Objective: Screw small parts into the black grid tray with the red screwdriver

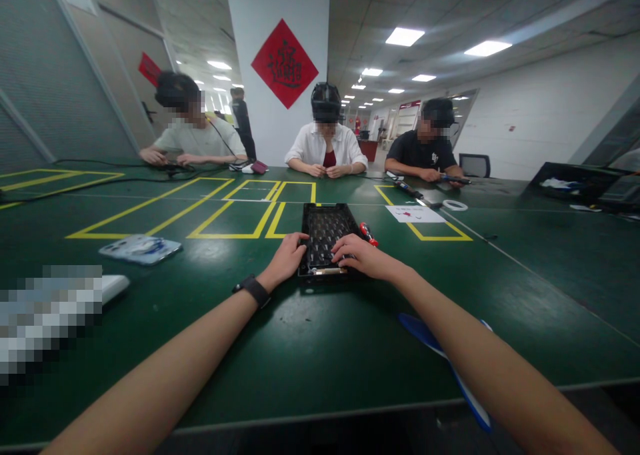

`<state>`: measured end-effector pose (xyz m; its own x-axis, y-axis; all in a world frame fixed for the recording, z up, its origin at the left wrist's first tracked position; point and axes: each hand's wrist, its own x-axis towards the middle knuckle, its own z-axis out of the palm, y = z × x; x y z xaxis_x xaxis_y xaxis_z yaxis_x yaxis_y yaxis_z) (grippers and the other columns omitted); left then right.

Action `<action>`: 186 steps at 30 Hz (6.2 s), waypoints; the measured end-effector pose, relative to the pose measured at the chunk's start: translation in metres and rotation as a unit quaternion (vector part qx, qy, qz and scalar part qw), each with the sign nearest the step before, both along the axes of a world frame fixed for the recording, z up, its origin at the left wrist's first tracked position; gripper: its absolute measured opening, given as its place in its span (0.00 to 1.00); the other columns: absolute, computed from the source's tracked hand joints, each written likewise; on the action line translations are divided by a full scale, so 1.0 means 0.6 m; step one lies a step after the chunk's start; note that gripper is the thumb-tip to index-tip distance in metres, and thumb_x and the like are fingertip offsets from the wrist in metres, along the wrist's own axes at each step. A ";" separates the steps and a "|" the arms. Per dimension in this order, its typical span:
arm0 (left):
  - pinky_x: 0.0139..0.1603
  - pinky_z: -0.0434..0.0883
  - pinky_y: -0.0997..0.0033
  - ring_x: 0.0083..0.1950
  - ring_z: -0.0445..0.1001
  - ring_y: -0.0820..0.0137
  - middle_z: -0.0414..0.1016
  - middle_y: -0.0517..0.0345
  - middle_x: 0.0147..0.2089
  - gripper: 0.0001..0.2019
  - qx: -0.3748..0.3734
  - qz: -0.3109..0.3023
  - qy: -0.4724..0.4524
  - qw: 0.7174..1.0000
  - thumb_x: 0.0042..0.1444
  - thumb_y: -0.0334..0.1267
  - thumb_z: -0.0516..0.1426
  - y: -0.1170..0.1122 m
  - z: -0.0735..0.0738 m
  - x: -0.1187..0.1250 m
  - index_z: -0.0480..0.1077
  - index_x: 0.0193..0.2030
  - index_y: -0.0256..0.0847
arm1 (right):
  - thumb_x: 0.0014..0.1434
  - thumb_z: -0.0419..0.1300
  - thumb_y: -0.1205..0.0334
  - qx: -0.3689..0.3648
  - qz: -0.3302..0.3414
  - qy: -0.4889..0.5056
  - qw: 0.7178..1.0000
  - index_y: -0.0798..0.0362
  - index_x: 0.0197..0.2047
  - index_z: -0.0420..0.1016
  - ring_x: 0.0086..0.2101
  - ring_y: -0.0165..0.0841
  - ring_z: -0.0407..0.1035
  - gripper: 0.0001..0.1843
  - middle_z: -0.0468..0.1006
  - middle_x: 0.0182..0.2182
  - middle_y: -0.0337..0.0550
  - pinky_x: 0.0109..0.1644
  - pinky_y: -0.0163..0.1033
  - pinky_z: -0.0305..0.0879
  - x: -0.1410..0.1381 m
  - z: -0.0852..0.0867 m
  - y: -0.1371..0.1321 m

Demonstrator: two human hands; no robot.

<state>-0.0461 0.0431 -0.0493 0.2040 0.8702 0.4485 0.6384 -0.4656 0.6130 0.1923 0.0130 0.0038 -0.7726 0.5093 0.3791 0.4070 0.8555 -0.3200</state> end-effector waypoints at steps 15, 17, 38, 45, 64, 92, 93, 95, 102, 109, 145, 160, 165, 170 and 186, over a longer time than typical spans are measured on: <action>0.58 0.59 0.61 0.53 0.63 0.65 0.68 0.50 0.48 0.15 -0.001 0.003 0.005 1.000 0.55 0.33 0.47 0.000 0.000 0.000 0.66 0.48 0.36 | 0.56 0.57 0.66 -0.003 -0.003 -0.009 1.000 0.53 0.40 0.76 0.47 0.33 0.62 0.09 0.72 0.42 0.46 0.54 0.44 0.58 -0.001 0.000 0.001; 0.58 0.59 0.61 0.53 0.63 0.65 0.68 0.51 0.48 0.14 -0.001 0.004 0.005 1.000 0.55 0.33 0.47 -0.001 0.002 0.001 0.66 0.47 0.36 | 0.56 0.57 0.66 -0.004 -0.004 -0.011 1.000 0.53 0.40 0.76 0.47 0.34 0.62 0.09 0.72 0.42 0.46 0.54 0.44 0.58 -0.001 0.000 0.000; 0.59 0.58 0.61 0.53 0.62 0.65 0.67 0.51 0.49 0.14 0.004 -0.004 0.005 1.000 0.55 0.33 0.47 0.002 -0.001 -0.001 0.65 0.48 0.37 | 0.56 0.57 0.66 -0.008 0.002 -0.002 1.000 0.54 0.39 0.76 0.46 0.33 0.63 0.08 0.73 0.41 0.47 0.54 0.44 0.58 -0.001 0.002 -0.002; 0.59 0.58 0.61 0.53 0.62 0.65 0.67 0.51 0.49 0.14 -0.002 0.000 0.003 1.000 0.55 0.33 0.47 0.001 0.000 -0.001 0.65 0.48 0.37 | 0.56 0.57 0.66 -0.012 0.000 0.004 1.000 0.54 0.39 0.75 0.47 0.33 0.63 0.08 0.73 0.42 0.47 0.54 0.45 0.58 -0.001 0.002 -0.001; 0.57 0.60 0.59 0.52 0.63 0.64 0.66 0.51 0.47 0.16 -0.008 0.016 -0.007 1.000 0.53 0.31 0.48 -0.002 0.002 0.000 0.65 0.48 0.38 | 0.51 0.59 0.52 -0.059 -0.494 -0.026 0.867 0.56 0.33 0.74 0.34 0.36 0.69 0.14 0.75 0.32 0.48 0.37 0.38 0.63 0.089 -0.007 0.039; 0.52 0.65 0.62 0.49 0.68 0.65 0.67 0.50 0.50 0.16 -0.043 0.031 -0.093 0.994 0.53 0.37 0.52 -0.003 0.005 0.005 0.64 0.49 0.38 | 0.53 0.55 0.61 -0.320 -0.170 0.499 0.788 0.55 0.42 0.63 0.21 0.21 0.64 0.12 0.76 0.32 0.41 0.22 0.27 0.60 -0.027 0.006 -0.001; 0.53 0.65 0.62 0.49 0.69 0.66 0.68 0.50 0.50 0.16 -0.045 0.034 -0.102 0.993 0.52 0.36 0.52 -0.003 0.005 0.006 0.64 0.49 0.38 | 0.53 0.56 0.61 -0.315 -0.167 0.494 0.793 0.55 0.42 0.64 0.21 0.21 0.65 0.13 0.76 0.32 0.41 0.22 0.27 0.60 -0.031 0.003 -0.005; 0.54 0.64 0.63 0.49 0.69 0.66 0.71 0.52 0.48 0.17 -0.043 0.040 -0.113 0.992 0.51 0.33 0.52 -0.004 0.004 0.007 0.64 0.49 0.38 | 0.53 0.56 0.60 -0.289 -0.166 0.494 0.803 0.55 0.42 0.64 0.21 0.22 0.65 0.13 0.76 0.31 0.40 0.22 0.27 0.61 -0.037 -0.002 -0.009; 0.51 0.66 0.63 0.48 0.71 0.66 0.71 0.51 0.49 0.17 -0.038 0.061 -0.112 0.991 0.49 0.31 0.53 -0.011 0.008 -0.007 0.66 0.48 0.37 | 0.56 0.54 0.57 -0.231 -0.121 0.480 0.838 0.54 0.41 0.64 0.21 0.23 0.68 0.12 0.76 0.29 0.40 0.24 0.29 0.61 -0.048 -0.010 -0.017; 0.43 0.68 0.69 0.37 0.71 0.70 0.74 0.54 0.36 0.12 -0.033 -0.206 -0.004 0.978 0.51 0.39 0.56 -0.042 0.095 0.034 0.72 0.40 0.36 | 0.57 0.53 0.55 -0.208 -0.108 0.457 0.858 0.53 0.43 0.64 0.21 0.25 0.69 0.13 0.76 0.30 0.40 0.25 0.30 0.61 -0.051 -0.010 -0.027; 0.42 0.67 0.71 0.37 0.73 0.70 0.77 0.56 0.35 0.10 -0.020 -0.210 -0.086 0.974 0.51 0.40 0.57 -0.065 0.074 0.073 0.74 0.34 0.36 | 0.57 0.54 0.53 -0.179 -0.097 0.442 0.874 0.55 0.45 0.71 0.29 0.28 0.69 0.18 0.77 0.32 0.43 0.34 0.35 0.66 -0.053 0.003 -0.036; 0.44 0.66 0.70 0.42 0.72 0.66 0.77 0.56 0.42 0.14 -0.022 -0.210 -0.054 0.976 0.53 0.42 0.55 -0.068 0.078 0.072 0.74 0.42 0.36 | 0.58 0.54 0.53 -0.236 -0.045 0.459 0.855 0.55 0.48 0.68 0.32 0.30 0.72 0.18 0.76 0.35 0.45 0.35 0.39 0.72 -0.055 -0.010 -0.030; 0.41 0.65 0.73 0.37 0.71 0.69 0.76 0.58 0.35 0.12 -0.011 -0.192 -0.043 0.980 0.54 0.42 0.55 -0.066 0.077 0.071 0.74 0.36 0.35 | 0.54 0.58 0.53 -0.235 -0.065 0.476 0.845 0.55 0.44 0.69 0.31 0.30 0.72 0.17 0.76 0.32 0.44 0.34 0.38 0.72 -0.056 -0.009 -0.027; 0.36 0.65 0.74 0.32 0.70 0.71 0.75 0.58 0.31 0.13 -0.025 -0.169 -0.060 0.983 0.48 0.45 0.59 -0.062 0.071 0.073 0.72 0.33 0.35 | 0.52 0.60 0.55 -0.228 -0.085 0.479 0.843 0.55 0.41 0.69 0.30 0.29 0.72 0.15 0.76 0.30 0.41 0.33 0.35 0.72 -0.055 -0.007 -0.028; 0.40 0.66 0.73 0.37 0.72 0.69 0.76 0.56 0.36 0.13 -0.011 -0.188 -0.052 0.981 0.54 0.42 0.54 -0.069 0.078 0.072 0.73 0.38 0.36 | 0.54 0.57 0.53 -0.219 -0.086 0.469 0.851 0.54 0.39 0.69 0.31 0.28 0.71 0.14 0.73 0.30 0.40 0.31 0.33 0.70 -0.054 -0.006 -0.026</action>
